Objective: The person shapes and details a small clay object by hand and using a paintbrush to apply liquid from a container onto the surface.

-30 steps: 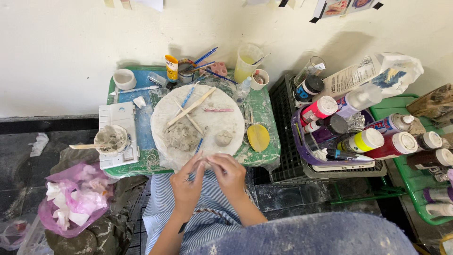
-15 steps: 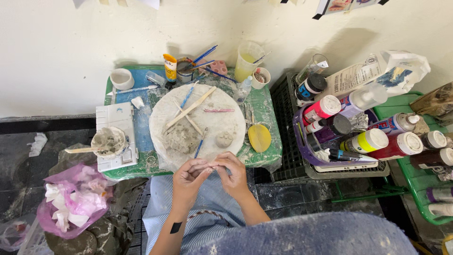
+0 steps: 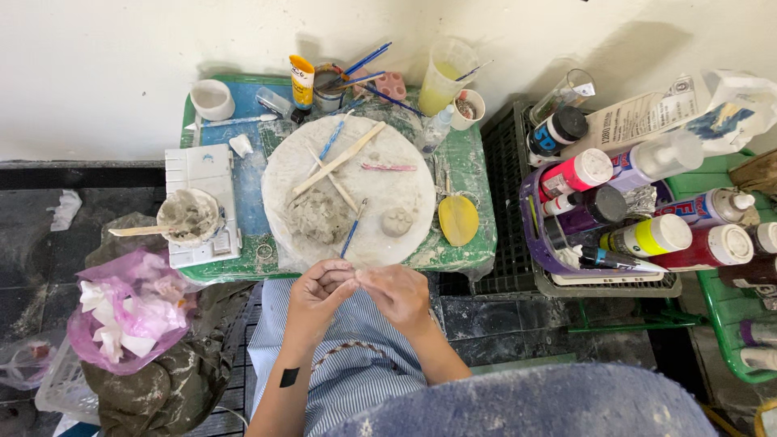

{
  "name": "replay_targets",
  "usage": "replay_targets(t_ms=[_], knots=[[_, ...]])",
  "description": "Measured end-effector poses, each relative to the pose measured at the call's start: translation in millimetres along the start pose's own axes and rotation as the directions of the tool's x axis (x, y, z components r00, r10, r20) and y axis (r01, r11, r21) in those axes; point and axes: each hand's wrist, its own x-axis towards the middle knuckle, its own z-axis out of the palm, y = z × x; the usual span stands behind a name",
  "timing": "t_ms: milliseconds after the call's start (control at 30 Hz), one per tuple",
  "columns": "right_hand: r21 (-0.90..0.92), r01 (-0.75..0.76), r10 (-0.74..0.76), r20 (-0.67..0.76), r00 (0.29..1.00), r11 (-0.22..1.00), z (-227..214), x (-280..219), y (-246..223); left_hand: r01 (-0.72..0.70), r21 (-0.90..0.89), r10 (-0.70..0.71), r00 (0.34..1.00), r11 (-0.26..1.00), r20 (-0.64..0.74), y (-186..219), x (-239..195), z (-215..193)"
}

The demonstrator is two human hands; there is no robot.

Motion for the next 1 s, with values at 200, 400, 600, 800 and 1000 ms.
replay_targets(t_ms=[200,400,600,800,1000], knots=[[0.134,-0.195,0.185,0.083,0.979,0.972,0.4,-6.1,4.6,0.008,0.005,-0.008,1.000,1.000,-0.002,-5.0,-5.6,0.3],[0.273,-0.357,0.335,0.125,0.934,0.894,2.3,-13.1,4.8,-0.028,0.096,0.030,0.999,0.995,-0.014,-1.9,-10.6,13.8],[0.243,-0.335,0.282,0.230,0.932,0.910,-6.7,-14.2,13.6,-0.066,0.168,0.078,0.995,0.984,-0.067,10.4,-9.5,15.6],[0.422,-0.500,0.418,0.276,0.865,0.756,-16.8,-16.0,30.8,-0.262,0.510,0.326,0.945,0.820,-0.038,32.8,-15.8,34.7],[0.341,-0.535,0.438,0.323,0.839,0.773,-23.5,-5.8,24.1,-0.389,0.729,0.523,0.851,0.564,0.050,40.1,-15.4,47.5]])
